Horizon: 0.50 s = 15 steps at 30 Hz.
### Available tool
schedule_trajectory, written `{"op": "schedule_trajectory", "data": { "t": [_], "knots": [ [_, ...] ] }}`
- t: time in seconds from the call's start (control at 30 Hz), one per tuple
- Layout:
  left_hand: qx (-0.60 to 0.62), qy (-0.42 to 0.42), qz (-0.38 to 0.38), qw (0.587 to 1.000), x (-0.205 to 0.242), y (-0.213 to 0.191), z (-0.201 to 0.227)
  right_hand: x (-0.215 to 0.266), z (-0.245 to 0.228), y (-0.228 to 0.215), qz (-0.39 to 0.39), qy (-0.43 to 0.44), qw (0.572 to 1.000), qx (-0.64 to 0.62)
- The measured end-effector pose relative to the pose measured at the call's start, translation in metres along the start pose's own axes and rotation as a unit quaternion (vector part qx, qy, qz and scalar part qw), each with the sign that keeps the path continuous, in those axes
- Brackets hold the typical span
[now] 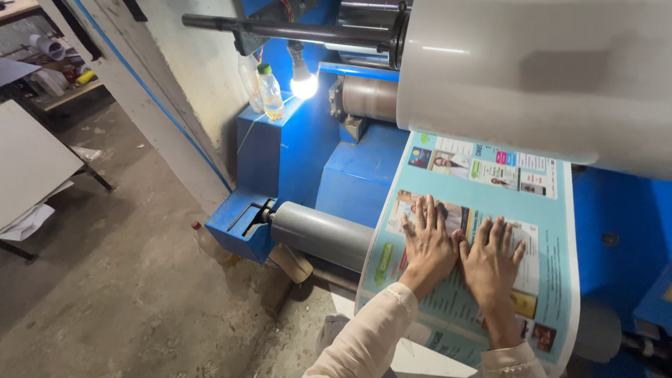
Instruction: The person operates a blue laminating machine, feeding a large printed sheet into the rollers. They use both hands to smooth the sheet as it passes through the machine, ensuring it adheres properly to the plastic film.
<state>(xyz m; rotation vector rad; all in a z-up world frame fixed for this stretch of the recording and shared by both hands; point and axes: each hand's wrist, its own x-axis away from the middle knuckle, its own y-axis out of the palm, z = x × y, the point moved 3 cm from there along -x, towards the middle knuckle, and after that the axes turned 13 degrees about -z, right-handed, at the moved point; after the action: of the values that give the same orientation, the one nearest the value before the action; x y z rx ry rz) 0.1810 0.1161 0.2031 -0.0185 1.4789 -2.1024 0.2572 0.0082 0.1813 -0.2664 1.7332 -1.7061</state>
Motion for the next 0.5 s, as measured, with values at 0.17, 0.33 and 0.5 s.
{"op": "schedule_trajectory", "data": {
  "t": [0.17, 0.33, 0.5],
  "knots": [
    [-0.005, 0.013, 0.032, 0.999, 0.030, -0.001, 0.002, 0.030, -0.009, -0.010, 0.043, 0.007, 0.998, -0.049],
    [-0.019, 0.022, 0.055, 0.998, 0.064, -0.013, 0.006, 0.065, -0.022, -0.032, 0.071, 0.017, 0.994, -0.075],
    [-0.022, 0.029, 0.059, 0.998, 0.091, -0.016, 0.006, 0.094, -0.034, -0.043, 0.101, 0.035, 0.992, -0.061]
  ]
}}
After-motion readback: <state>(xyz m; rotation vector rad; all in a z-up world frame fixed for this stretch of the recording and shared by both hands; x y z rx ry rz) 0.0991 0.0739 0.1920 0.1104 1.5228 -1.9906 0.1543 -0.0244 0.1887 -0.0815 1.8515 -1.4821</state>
